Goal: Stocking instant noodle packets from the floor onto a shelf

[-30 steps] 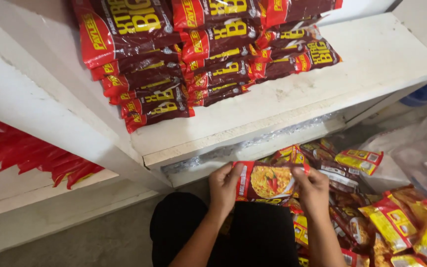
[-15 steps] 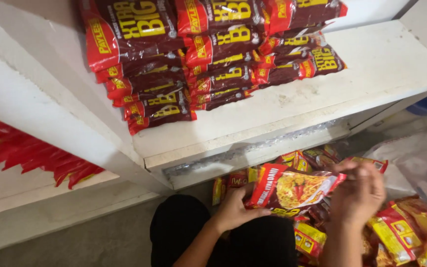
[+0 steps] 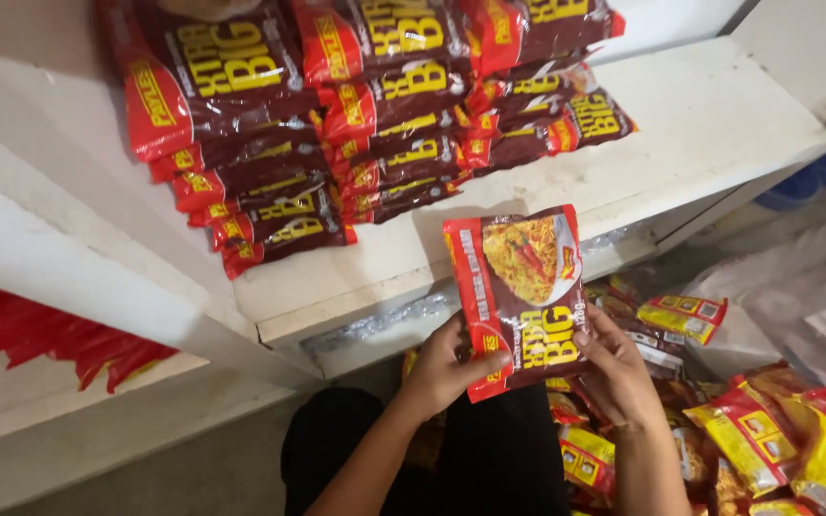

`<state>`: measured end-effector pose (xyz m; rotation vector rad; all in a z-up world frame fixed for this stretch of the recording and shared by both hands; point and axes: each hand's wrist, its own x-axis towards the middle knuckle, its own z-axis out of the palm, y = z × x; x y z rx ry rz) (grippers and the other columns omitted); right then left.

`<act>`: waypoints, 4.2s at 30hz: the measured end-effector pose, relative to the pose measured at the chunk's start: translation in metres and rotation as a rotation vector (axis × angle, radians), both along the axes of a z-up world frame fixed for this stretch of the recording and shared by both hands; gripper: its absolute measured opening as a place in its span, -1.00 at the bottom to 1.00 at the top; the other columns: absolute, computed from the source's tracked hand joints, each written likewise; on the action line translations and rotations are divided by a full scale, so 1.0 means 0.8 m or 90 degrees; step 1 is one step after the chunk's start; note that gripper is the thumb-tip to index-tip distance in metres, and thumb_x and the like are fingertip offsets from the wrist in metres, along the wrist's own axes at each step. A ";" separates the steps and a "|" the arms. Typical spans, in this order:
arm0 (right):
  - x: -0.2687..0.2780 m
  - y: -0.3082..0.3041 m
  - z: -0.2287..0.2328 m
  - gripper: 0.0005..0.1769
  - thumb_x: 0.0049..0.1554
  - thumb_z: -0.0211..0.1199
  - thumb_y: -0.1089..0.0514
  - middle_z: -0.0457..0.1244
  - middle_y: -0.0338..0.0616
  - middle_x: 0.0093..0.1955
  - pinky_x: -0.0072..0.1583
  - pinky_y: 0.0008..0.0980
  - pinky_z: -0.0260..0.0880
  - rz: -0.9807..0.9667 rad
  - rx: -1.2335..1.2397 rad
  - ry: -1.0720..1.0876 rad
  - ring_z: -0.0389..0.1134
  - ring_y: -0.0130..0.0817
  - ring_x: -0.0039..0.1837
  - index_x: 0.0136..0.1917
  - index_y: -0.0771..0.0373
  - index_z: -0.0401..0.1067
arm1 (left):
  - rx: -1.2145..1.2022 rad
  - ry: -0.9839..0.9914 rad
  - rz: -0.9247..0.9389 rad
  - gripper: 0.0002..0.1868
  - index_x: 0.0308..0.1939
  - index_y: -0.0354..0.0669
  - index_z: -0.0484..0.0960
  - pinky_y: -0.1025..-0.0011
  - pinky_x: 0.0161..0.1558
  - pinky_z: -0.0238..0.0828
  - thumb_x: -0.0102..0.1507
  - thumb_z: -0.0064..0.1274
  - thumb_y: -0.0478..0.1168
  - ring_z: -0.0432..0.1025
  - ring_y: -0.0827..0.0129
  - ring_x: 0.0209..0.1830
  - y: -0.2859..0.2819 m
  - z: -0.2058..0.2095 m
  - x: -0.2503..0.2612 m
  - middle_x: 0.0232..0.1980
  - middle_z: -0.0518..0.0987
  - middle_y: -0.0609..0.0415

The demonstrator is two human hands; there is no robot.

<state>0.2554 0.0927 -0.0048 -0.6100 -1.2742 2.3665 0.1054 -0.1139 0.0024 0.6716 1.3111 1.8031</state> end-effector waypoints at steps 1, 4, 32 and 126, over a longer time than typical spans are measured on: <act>-0.001 0.002 0.002 -0.39 0.17 0.10 0.35 0.29 0.21 0.29 0.14 -0.17 0.40 -0.017 0.017 -0.053 0.35 -0.08 0.15 0.49 0.47 0.22 | -0.020 0.008 -0.004 -0.47 0.20 -0.26 0.48 0.45 -0.13 0.55 0.15 0.26 -0.31 0.55 0.37 -0.19 0.002 -0.004 -0.002 -0.05 0.67 -0.03; 0.010 0.024 -0.009 -0.32 0.13 0.09 0.42 0.26 0.25 0.31 0.19 -0.22 0.30 -0.055 0.050 -0.131 0.29 -0.08 0.18 0.53 0.46 0.19 | -0.085 0.080 -0.020 -0.36 0.24 -0.18 0.46 0.34 -0.06 0.62 0.10 0.31 -0.25 0.59 0.30 -0.11 0.014 -0.001 0.002 0.02 0.69 -0.02; -0.299 0.467 0.034 -0.61 0.26 0.43 -0.04 0.33 0.04 -0.17 -0.07 -0.22 0.53 -0.121 0.545 -0.248 0.42 -0.27 -0.17 0.23 0.21 0.55 | -0.208 1.095 0.474 -0.39 0.26 -0.15 0.52 0.32 -0.21 0.46 0.39 -0.15 0.24 0.47 0.18 -0.18 0.092 -0.034 -0.126 -0.22 0.54 0.02; 0.085 0.077 -0.182 -0.52 0.05 0.30 0.23 0.35 0.14 0.04 0.14 0.00 0.40 -0.184 0.278 -0.204 0.39 -0.03 0.02 0.23 0.43 0.44 | -0.010 0.359 0.169 -0.46 0.21 -0.27 0.56 -0.04 0.20 0.39 0.27 0.22 0.00 0.50 -0.27 0.15 0.105 -0.057 0.003 0.09 0.63 -0.31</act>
